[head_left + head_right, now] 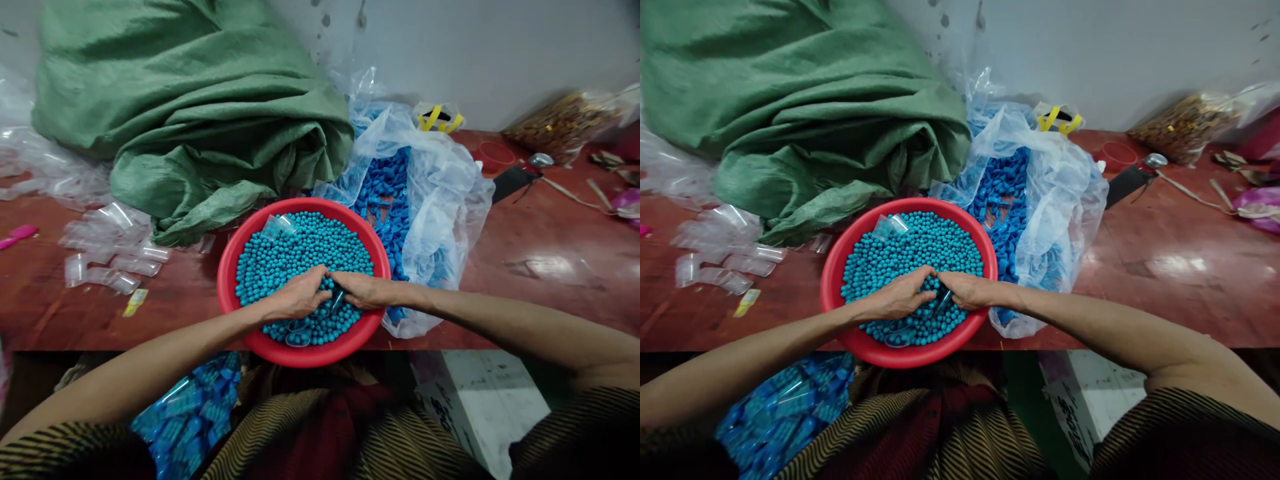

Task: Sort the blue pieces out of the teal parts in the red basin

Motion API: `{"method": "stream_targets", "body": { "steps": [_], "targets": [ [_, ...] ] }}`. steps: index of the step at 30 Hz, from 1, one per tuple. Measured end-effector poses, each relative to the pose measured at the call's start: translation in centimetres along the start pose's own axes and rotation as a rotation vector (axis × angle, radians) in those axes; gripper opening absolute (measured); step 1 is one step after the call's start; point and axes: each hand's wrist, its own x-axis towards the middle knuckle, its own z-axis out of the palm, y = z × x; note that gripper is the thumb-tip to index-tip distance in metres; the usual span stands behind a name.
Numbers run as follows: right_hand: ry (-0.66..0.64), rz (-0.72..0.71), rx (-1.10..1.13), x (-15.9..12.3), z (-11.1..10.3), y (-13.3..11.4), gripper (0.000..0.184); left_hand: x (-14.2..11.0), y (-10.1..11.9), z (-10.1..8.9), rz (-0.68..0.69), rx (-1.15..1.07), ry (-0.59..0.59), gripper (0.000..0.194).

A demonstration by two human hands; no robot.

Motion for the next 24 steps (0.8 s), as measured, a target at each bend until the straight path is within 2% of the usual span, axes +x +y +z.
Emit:
{"method": "stream_targets", "body": {
  "steps": [5, 9, 12, 17, 19, 21, 24],
  "targets": [
    [-0.105, 0.038, -0.151, -0.4, 0.0, -0.9, 0.040, -0.8, 0.6, 0.4, 0.019, 0.086, -0.080, 0.019],
    [-0.095, 0.079, -0.266, -1.1, -0.4, -1.4, 0.016, -0.8, 0.4, 0.1, 0.083, 0.215, -0.085, 0.019],
    [-0.064, 0.061, -0.286, -1.5, -0.9, -2.1, 0.006, -0.8, 0.0, -0.1, 0.094, 0.252, -0.077, 0.019],
    [-0.050, -0.047, -0.325, -1.9, -1.2, -3.5, 0.002, -0.9, -0.4, -0.4, 0.042, 0.184, -0.132, 0.020],
    [-0.055, -0.034, -0.402, -1.7, -0.8, -4.0, 0.013, -0.9, -0.4, -0.3, 0.033, 0.171, -0.129, 0.020],
    [-0.047, -0.029, -0.444, -1.3, 0.0, -4.5, 0.024, -0.9, -0.2, -0.1, 0.024, 0.174, -0.120, 0.019],
    [0.022, -0.019, -0.390, -0.3, 2.1, -4.9, 0.031, -0.9, 0.3, 0.5, 0.029, 0.249, -0.089, 0.019]
  ]
}}
